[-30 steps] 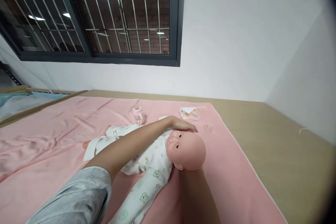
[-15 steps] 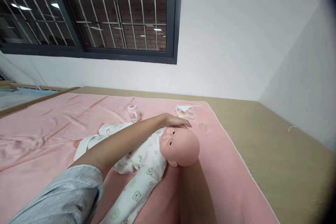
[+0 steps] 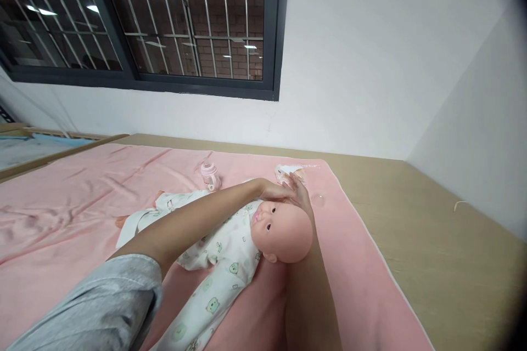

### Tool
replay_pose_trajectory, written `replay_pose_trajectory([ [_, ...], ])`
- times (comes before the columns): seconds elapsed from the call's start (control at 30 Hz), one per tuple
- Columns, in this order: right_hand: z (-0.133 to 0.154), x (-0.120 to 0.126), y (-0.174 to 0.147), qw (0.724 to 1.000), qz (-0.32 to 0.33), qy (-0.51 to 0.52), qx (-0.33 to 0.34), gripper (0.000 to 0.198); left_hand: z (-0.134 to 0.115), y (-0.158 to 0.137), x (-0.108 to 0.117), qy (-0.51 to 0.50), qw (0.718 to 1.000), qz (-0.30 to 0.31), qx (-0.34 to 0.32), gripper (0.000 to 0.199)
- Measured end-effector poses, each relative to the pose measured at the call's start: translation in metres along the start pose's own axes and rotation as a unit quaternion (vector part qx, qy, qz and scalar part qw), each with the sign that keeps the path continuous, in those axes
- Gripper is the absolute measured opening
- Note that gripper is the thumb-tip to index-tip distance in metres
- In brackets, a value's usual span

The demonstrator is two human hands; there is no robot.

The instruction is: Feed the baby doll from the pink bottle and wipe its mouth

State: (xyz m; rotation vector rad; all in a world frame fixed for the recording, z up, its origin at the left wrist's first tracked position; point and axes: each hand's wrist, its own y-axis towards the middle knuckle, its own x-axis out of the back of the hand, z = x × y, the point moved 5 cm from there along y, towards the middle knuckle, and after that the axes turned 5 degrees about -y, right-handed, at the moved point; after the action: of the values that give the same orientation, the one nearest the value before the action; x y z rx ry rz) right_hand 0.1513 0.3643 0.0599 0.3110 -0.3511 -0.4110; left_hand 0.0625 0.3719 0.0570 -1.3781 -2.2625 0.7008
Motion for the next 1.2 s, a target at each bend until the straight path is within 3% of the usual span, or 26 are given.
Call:
replay_pose_trajectory([
  [0.13, -0.013, -0.016, 0.013, 0.990, 0.063, 0.119, -0.051, 0.035, 0.002, 0.001, 0.001, 0.006, 1.000, 0.005, 0.003, 0.040],
  [0.33, -0.033, -0.031, 0.032, 0.948, 0.116, 0.270, -0.121, 0.036, 0.002, 0.004, 0.001, 0.022, 0.999, 0.028, 0.008, 0.043],
  [0.5, -0.046, -0.021, 0.044, 0.895, 0.118, 0.395, -0.172, 0.018, 0.000, 0.002, -0.003, 0.032, 0.998, 0.052, 0.022, 0.046],
  [0.57, -0.050, -0.009, 0.048, 0.886, 0.110, 0.408, -0.190, 0.017, 0.001, 0.001, -0.005, 0.035, 0.997, 0.060, 0.032, 0.049],
  [0.7, -0.053, 0.023, 0.056, 0.939, 0.079, 0.274, -0.194, 0.021, 0.000, 0.002, -0.009, 0.044, 0.995, 0.075, 0.051, 0.052],
  [0.8, -0.047, 0.047, 0.063, 0.962, 0.052, 0.197, -0.180, 0.023, -0.001, 0.006, -0.013, 0.060, 0.993, 0.084, 0.064, 0.055],
  [1.0, -0.021, 0.088, 0.063, 0.989, 0.025, 0.096, -0.111, 0.031, 0.005, 0.020, -0.015, 0.105, 0.988, 0.065, 0.093, 0.058],
  [1.2, -0.013, 0.110, 0.059, 0.999, -0.009, -0.010, -0.044, 0.033, 0.006, 0.028, -0.019, 0.165, 0.980, 0.045, 0.098, 0.062],
])
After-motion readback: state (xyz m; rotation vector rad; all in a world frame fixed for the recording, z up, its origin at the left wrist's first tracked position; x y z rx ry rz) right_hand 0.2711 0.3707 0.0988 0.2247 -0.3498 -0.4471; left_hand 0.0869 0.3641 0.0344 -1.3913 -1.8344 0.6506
